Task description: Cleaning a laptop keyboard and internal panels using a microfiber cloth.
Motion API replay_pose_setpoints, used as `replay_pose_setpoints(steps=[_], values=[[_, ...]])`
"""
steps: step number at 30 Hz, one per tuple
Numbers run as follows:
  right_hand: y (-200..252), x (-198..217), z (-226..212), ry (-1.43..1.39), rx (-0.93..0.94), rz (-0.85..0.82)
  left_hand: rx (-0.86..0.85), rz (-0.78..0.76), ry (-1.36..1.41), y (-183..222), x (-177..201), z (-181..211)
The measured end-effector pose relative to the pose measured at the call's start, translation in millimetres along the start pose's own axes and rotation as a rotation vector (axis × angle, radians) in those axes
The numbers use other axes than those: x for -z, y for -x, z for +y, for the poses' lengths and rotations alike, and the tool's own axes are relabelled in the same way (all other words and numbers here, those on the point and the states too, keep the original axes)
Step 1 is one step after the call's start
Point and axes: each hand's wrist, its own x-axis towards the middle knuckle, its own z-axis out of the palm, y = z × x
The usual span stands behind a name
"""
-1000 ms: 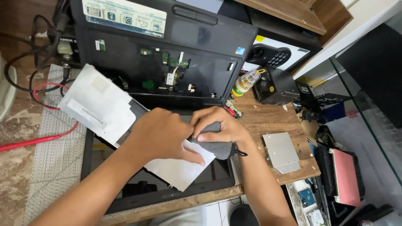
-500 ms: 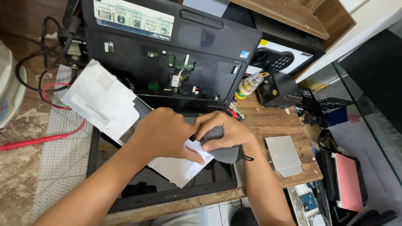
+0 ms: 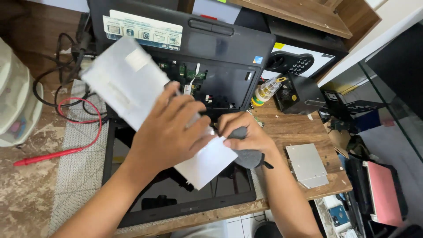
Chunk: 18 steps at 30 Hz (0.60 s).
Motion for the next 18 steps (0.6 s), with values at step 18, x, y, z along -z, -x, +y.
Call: replay_pose_setpoints(steps=[18], values=[[-11.2, -7.8, 1.3, 0.039, 0.145, -0.05, 1.336, 0.246, 1.113, 37.3, -34.8, 5.2]])
